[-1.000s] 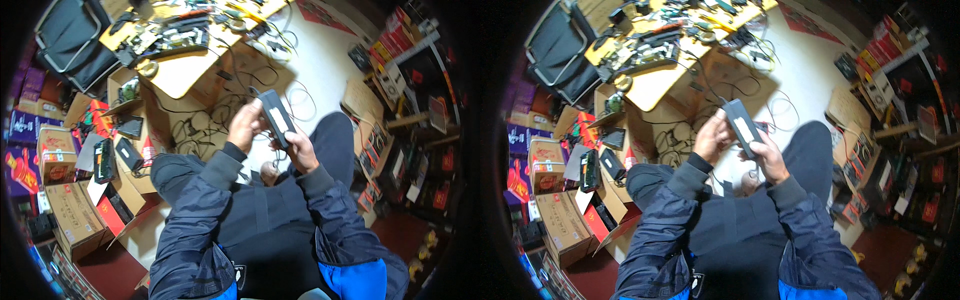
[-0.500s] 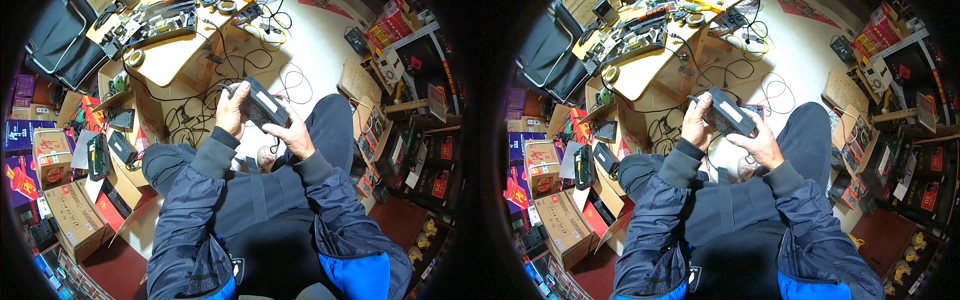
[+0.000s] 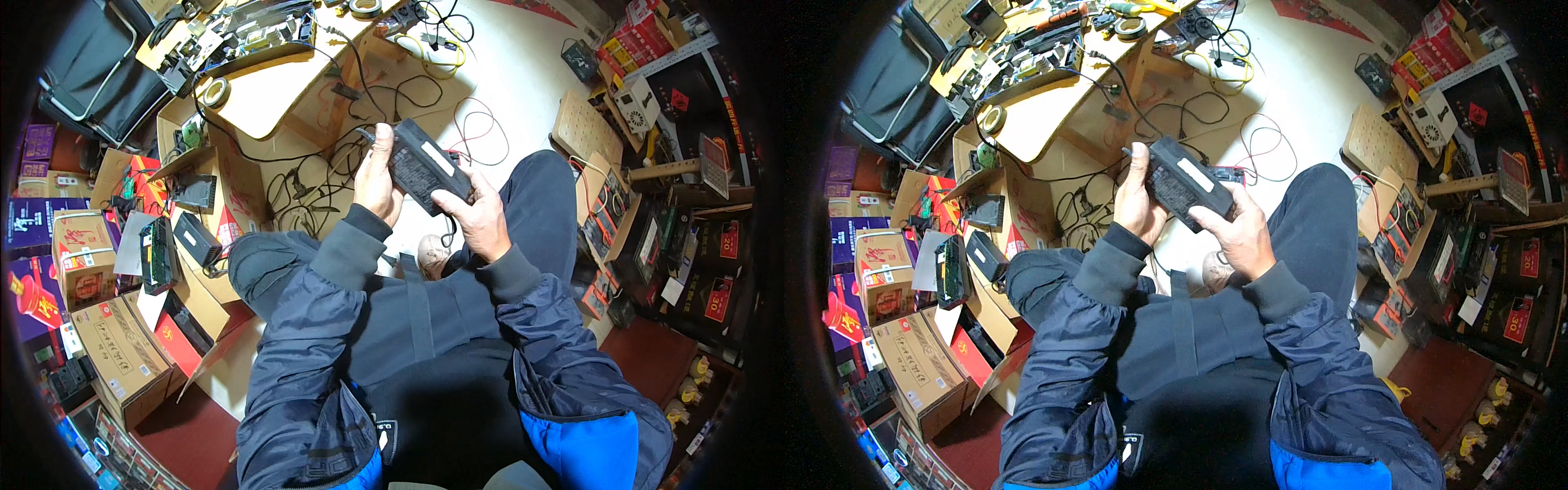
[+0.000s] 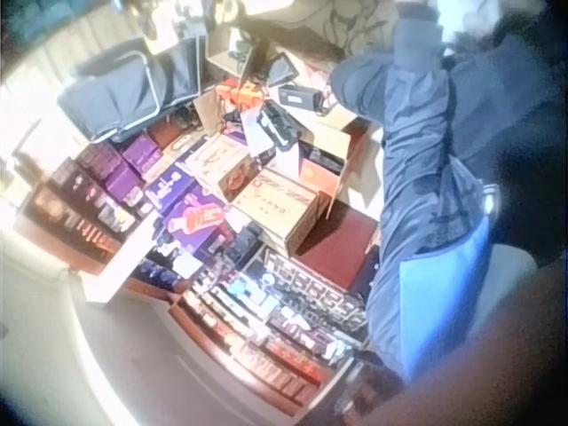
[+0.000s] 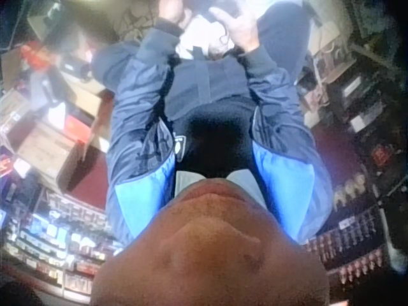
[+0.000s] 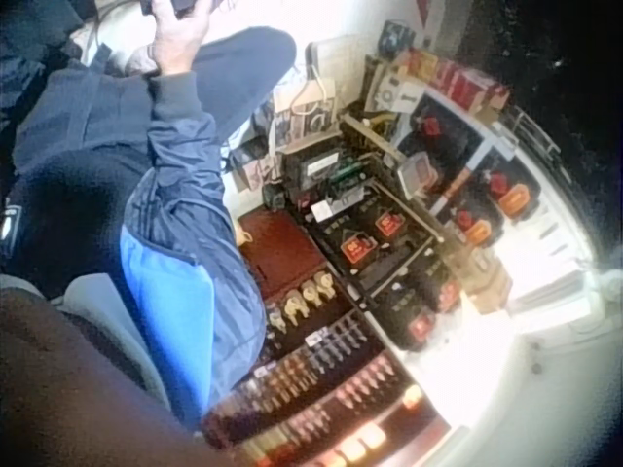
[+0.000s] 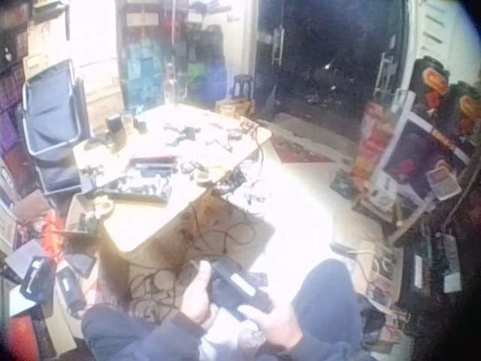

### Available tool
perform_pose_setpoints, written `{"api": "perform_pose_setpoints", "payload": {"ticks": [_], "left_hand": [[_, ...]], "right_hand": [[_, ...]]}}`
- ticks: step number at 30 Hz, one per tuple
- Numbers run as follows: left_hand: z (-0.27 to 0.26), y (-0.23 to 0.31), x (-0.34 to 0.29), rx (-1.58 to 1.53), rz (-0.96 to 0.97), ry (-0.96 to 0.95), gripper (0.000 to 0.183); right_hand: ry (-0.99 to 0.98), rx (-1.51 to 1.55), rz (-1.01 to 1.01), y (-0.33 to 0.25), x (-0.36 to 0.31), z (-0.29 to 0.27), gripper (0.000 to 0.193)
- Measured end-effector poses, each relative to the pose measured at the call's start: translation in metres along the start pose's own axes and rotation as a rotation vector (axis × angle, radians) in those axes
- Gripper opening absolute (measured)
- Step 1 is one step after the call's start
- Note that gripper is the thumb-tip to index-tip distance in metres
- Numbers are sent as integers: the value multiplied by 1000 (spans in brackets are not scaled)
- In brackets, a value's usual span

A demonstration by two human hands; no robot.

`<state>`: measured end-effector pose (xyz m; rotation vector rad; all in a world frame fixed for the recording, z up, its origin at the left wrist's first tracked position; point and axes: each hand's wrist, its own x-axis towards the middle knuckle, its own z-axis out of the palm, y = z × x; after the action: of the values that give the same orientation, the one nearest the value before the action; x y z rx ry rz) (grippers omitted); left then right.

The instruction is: The person sits on the floor and uses a screwdriver to open a power adapter, then inspects the internal components. They move to a counter, wrap the adapter's cable, and write on a small card before returning to the floor.

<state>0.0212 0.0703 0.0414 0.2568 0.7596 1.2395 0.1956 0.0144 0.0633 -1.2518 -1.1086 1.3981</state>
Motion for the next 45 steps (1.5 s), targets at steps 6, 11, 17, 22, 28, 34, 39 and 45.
{"api": "perform_pose_setpoints", "payload": {"ticks": [6, 11, 17, 22, 28, 34, 39, 45], "left_hand": [[1, 10, -3, -21, -52, 184, 73], [6, 15, -7, 71, -5, 224, 64], [3, 10, -4, 144, 6, 141, 61], [0, 8, -2, 137, -121, -49, 75], [3, 4, -7, 289, -139, -132, 40], [3, 7, -9, 342, -123, -105, 25], [0, 6, -7, 399, -106, -112, 27], [6, 3, -9, 321, -118, -64, 63]], "right_hand": [[-78, -186, -76, -5, -11, 24, 59], [-173, -420, -127, -17, -18, 26, 64], [-116, -259, -6, -5, -13, 21, 49], [-133, 338, 179, 6, 5, -5, 43], [-62, 441, 181, 13, 6, -13, 47], [-59, 431, 194, 11, 6, -8, 46], [-53, 365, 198, 13, 8, -4, 50], [-63, 694, 412, 10, 13, -19, 55]]}}
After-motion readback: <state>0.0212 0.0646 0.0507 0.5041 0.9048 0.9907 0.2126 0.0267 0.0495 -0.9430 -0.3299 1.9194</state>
